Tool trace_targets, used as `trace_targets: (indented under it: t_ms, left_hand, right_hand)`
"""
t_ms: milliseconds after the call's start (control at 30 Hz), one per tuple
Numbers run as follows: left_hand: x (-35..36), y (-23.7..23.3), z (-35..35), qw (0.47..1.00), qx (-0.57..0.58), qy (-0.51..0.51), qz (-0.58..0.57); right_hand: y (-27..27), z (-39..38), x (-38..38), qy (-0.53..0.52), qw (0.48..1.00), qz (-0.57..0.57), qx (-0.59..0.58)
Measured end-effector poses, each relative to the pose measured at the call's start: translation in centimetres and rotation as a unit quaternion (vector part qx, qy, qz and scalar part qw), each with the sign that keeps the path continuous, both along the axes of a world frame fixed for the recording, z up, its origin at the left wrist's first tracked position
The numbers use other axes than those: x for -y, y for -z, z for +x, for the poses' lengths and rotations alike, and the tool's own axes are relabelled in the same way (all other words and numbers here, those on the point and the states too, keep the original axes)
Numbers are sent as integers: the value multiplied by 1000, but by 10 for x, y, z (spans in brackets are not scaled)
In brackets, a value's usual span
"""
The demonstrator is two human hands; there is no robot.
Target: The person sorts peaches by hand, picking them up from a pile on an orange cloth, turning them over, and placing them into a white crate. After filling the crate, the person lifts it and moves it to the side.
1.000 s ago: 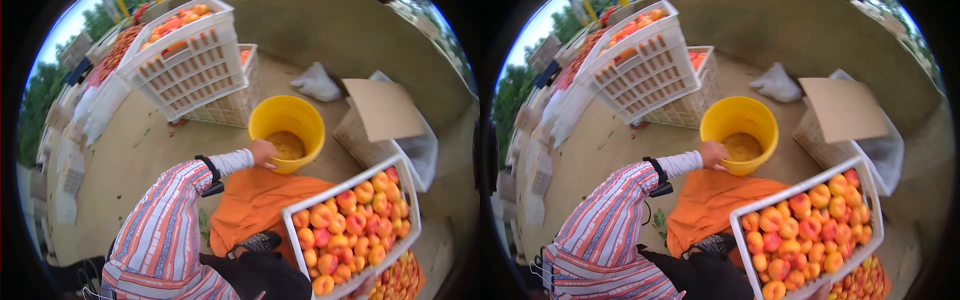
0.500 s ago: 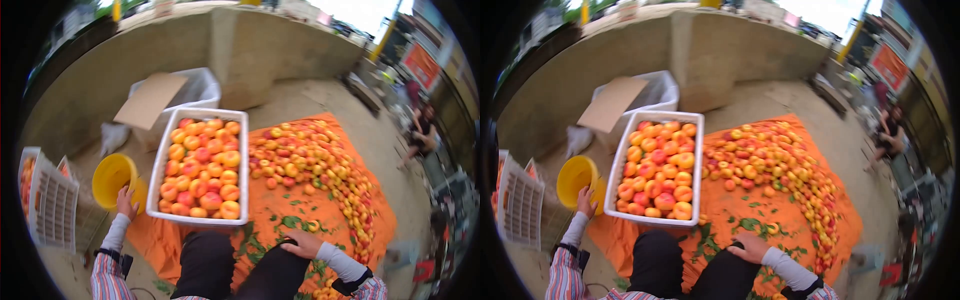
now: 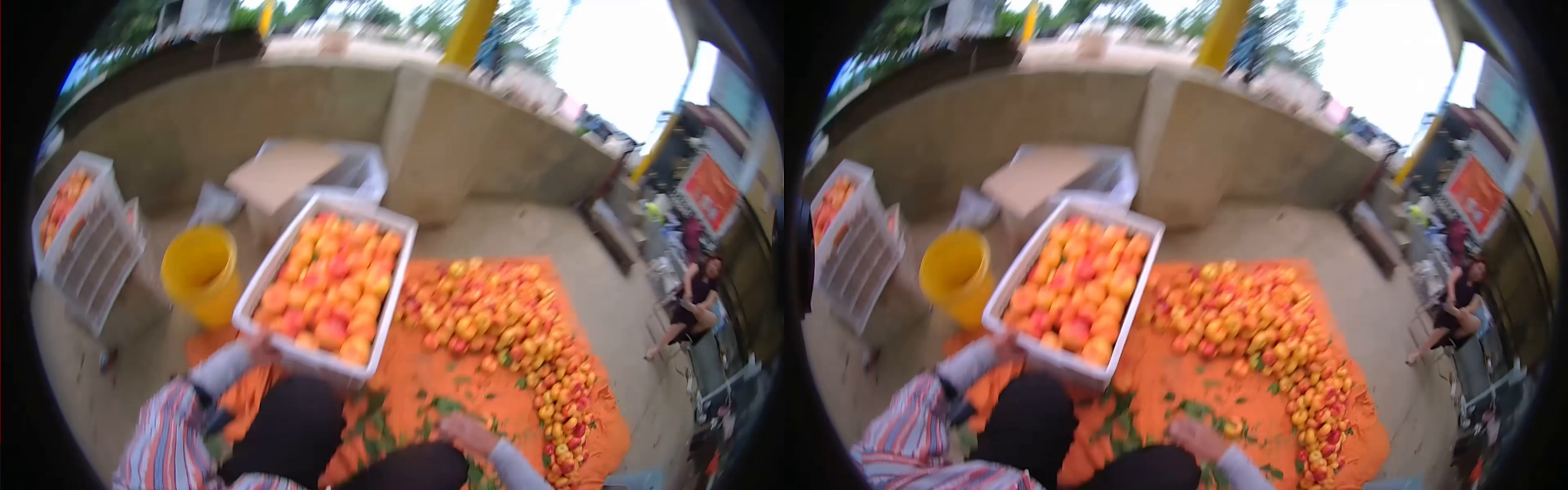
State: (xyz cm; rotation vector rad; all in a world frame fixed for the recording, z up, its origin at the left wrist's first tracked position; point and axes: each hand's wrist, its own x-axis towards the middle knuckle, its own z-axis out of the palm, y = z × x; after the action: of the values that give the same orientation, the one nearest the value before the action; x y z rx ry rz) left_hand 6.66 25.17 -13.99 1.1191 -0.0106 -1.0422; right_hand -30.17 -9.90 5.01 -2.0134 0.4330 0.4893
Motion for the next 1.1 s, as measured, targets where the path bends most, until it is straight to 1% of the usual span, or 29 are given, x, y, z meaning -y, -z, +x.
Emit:
trace_targets:
  t_ms: [33,67,100,133,167,200,267,300,333,367,400,433,467,500,567,633,667,733,833,867,933,967,1000,1033,1067,1100]
  left_hand:
    - [7,-1,5,993,-97,-36,52]
    - [15,-3,10,972,-193,-87,101]
    - [18,-31,6,961,-250,-61,104]
    - [19,-43,8,958,-247,-46,139]
    - [19,-49,7,955,-242,-26,172]
    - [18,-58,4,951,-249,-21,182]
    - [21,-77,-3,950,-242,-23,198]
    - [18,-79,-1,950,-257,8,176]
    - [20,-87,-1,945,-271,18,182]
    - [24,-95,2,938,-288,26,190]
    - [26,-99,4,923,-320,27,211]
    - [25,-96,-1,911,-343,-4,229]
    - [26,-95,-6,899,-363,-35,243]
    - [31,-96,0,893,-365,-63,255]
    - [44,-108,5,885,-371,-84,269]
    - [41,-107,7,863,-403,-120,281]
    - [41,-107,4,860,-400,-126,290]
    - [43,-108,4,861,-381,-148,304]
    - [35,-96,-8,869,-375,-175,272]
    - [37,-97,-10,858,-387,-199,272]
    - [48,-100,-6,836,-409,-251,267]
    - [54,-102,-4,821,-421,-281,264]
    - [51,-81,-17,817,-431,-311,225]
    - [48,-69,-32,809,-435,-347,191]
    - [61,-80,-28,763,-455,-406,215]
    - [71,-87,-28,735,-462,-450,211]
  right_hand:
    - [47,6,29,-181,922,-169,297]
    - [12,33,13,27,997,36,60]
    - [21,54,21,56,996,67,31]
    - [26,76,24,96,991,97,19]
    - [42,96,36,74,993,97,3]
    - [45,120,36,100,988,116,-15]
    - [61,164,49,105,991,76,21]
    - [71,195,62,81,989,-22,118]
    - [79,230,83,54,968,-120,212]
    - [75,270,109,20,956,-141,256]
    - [83,314,135,40,934,-185,301]
    - [88,357,167,-25,905,-225,362]
    - [53,400,157,16,936,-223,272]
    - [74,443,181,8,887,-259,382]
    - [75,506,184,-53,840,-352,410]
    - [88,553,180,-98,809,-417,402]
    - [90,565,173,-109,842,-388,359]
    - [86,594,155,-128,892,-328,284]
    - [90,636,139,-194,917,-253,239]
    - [97,652,137,-203,908,-278,240]
    - [106,672,128,-200,920,-273,197]
    - [109,680,126,-225,889,-354,185]
    - [113,682,126,-232,875,-376,200]
    - [113,682,126,-244,861,-412,170]
    - [145,687,146,-255,839,-444,184]
    - [121,682,125,-242,858,-442,102]
